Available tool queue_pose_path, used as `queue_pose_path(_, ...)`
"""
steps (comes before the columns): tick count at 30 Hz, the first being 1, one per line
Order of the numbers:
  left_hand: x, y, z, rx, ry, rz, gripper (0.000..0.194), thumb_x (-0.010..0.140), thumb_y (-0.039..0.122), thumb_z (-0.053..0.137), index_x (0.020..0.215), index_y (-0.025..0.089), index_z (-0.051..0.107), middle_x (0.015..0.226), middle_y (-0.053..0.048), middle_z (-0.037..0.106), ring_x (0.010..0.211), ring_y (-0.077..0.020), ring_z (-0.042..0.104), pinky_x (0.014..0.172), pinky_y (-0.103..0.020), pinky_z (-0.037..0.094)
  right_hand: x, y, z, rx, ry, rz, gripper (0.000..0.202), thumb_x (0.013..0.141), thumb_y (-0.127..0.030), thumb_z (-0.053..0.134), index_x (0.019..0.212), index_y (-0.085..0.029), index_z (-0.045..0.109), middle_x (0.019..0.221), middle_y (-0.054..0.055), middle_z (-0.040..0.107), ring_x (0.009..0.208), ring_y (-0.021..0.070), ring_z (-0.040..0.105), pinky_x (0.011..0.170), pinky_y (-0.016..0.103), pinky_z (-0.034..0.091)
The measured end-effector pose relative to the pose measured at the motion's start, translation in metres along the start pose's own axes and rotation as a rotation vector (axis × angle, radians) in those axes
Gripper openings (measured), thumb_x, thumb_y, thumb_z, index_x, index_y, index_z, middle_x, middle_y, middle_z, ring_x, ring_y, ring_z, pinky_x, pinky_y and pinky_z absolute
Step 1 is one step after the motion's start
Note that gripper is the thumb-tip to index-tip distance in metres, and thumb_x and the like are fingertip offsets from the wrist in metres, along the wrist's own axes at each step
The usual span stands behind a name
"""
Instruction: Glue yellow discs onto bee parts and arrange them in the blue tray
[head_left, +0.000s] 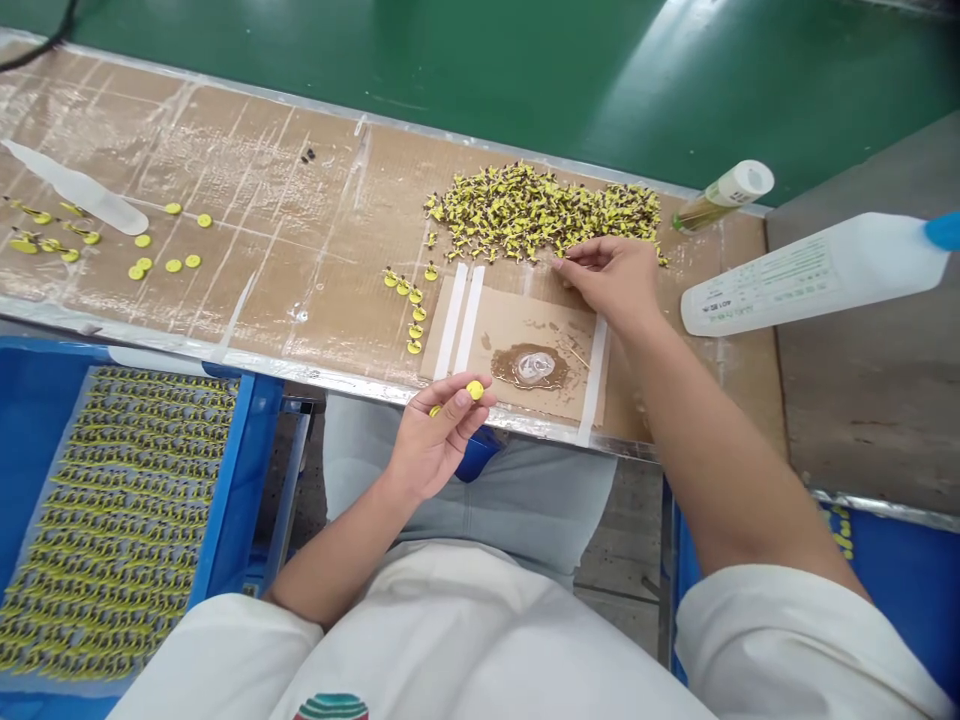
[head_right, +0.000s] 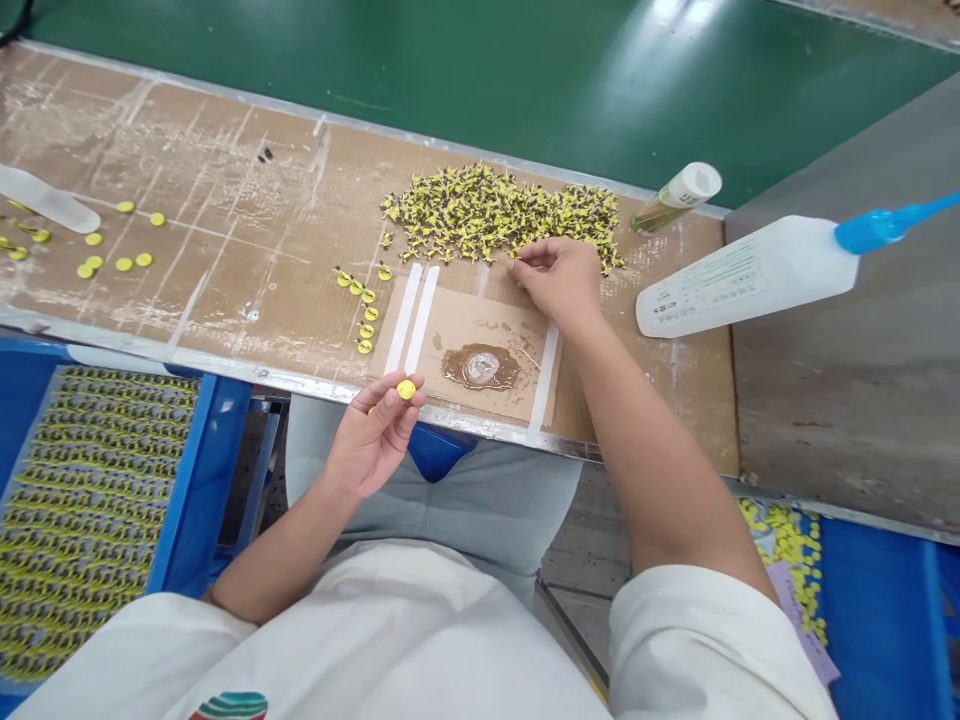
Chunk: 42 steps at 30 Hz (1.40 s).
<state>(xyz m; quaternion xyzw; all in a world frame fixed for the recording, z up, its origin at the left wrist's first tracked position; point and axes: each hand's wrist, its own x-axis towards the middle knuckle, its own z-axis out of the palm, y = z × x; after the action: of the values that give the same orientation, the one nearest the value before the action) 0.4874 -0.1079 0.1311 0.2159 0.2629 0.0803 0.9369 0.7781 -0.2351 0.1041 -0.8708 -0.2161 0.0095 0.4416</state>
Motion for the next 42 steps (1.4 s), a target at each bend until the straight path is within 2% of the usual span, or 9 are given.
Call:
queue_pose_path(3,0.001,0.002,0.000,0.004,0.028,0.002,0.024,0.071,0.023,0.089,0.093,0.020,0.080,0.102,-0.003,0.080,0.086,-0.0114,0.077,0.076,-0.013,0.061,-0.009,-0.009,-0.022,-0.010,-0.039,0.012,0.025,0.080,-0.040,0.079,0.095,-0.020,0.077,0.086,0.007,0.074,0.070,0.0207,0.067,0.066,0.036,0.053)
queue_pose_path(8,0.005,0.004,0.000,0.022,0.034,0.020,0.028,0.070,0.021,0.090,0.095,0.021,0.079,0.105,-0.003,0.079,0.088,-0.0111,0.077,0.078,-0.013,0.060,-0.033,-0.026,-0.055,-0.360,-0.136,-0.331,0.019,0.092,-0.037,0.063,0.099,-0.028,0.078,0.096,0.005,0.071,0.084,0.0234,0.066,0.080,0.041,0.053)
queue_pose_path(12,0.008,0.002,0.001,0.027,0.021,0.034,0.026,0.071,0.020,0.088,0.096,0.021,0.079,0.104,-0.002,0.079,0.087,-0.0099,0.076,0.077,-0.012,0.060,-0.043,-0.022,-0.054,-0.481,-0.269,-0.420,0.023,0.092,-0.032,0.059,0.101,-0.024,0.078,0.098,0.008,0.069,0.089,0.0253,0.065,0.082,0.041,0.053)
queue_pose_path(16,0.012,0.003,0.003,0.051,0.047,0.029,0.025,0.074,0.019,0.086,0.098,0.020,0.079,0.106,-0.003,0.079,0.090,-0.0110,0.076,0.081,-0.015,0.060,-0.049,-0.016,-0.044,-0.468,-0.283,-0.413,0.023,0.092,-0.032,0.059,0.101,-0.022,0.078,0.098,0.008,0.070,0.090,0.0242,0.065,0.083,0.039,0.053)
queue_pose_path(19,0.013,0.005,0.004,0.022,0.046,0.010,0.023,0.075,0.015,0.084,0.097,0.020,0.079,0.106,-0.003,0.079,0.091,-0.0108,0.076,0.082,-0.013,0.060,-0.056,-0.010,-0.038,-0.391,-0.232,-0.378,0.024,0.094,-0.037,0.060,0.104,-0.025,0.078,0.103,0.006,0.073,0.093,0.0238,0.067,0.086,0.039,0.054)
queue_pose_path(25,0.014,0.007,0.005,0.015,0.076,0.000,0.024,0.078,0.012,0.081,0.100,0.019,0.077,0.108,-0.004,0.078,0.093,-0.0112,0.076,0.085,-0.013,0.059,-0.072,0.002,-0.028,-0.103,0.065,-0.176,0.025,0.084,-0.046,0.078,0.098,-0.026,0.078,0.093,0.005,0.075,0.083,0.0257,0.072,0.085,0.044,0.059)
queue_pose_path(31,0.016,-0.001,0.006,0.057,0.057,0.047,0.025,0.074,0.020,0.086,0.097,0.019,0.078,0.101,-0.003,0.079,0.088,-0.0109,0.077,0.081,-0.013,0.060,-0.117,-0.028,-0.021,0.246,0.377,-0.048,0.031,0.082,-0.050,0.081,0.099,-0.024,0.077,0.096,0.004,0.075,0.087,0.0256,0.073,0.084,0.045,0.062)
queue_pose_path(36,0.020,-0.012,0.011,0.103,0.019,0.131,0.026,0.073,0.025,0.088,0.097,0.020,0.080,0.098,-0.003,0.079,0.083,-0.0095,0.076,0.078,-0.014,0.060,-0.160,-0.047,-0.004,0.208,0.423,-0.094,0.021,0.085,-0.044,0.079,0.096,-0.026,0.078,0.094,0.004,0.075,0.085,0.0237,0.071,0.083,0.043,0.061)
queue_pose_path(42,0.022,-0.021,0.013,0.140,0.085,0.187,0.032,0.070,0.031,0.090,0.098,0.020,0.080,0.098,-0.004,0.079,0.080,-0.0102,0.075,0.078,-0.019,0.060,-0.166,-0.040,0.009,0.181,0.381,-0.251,0.011,0.088,-0.036,0.076,0.097,-0.031,0.078,0.088,0.003,0.073,0.079,0.0233,0.069,0.078,0.043,0.059)
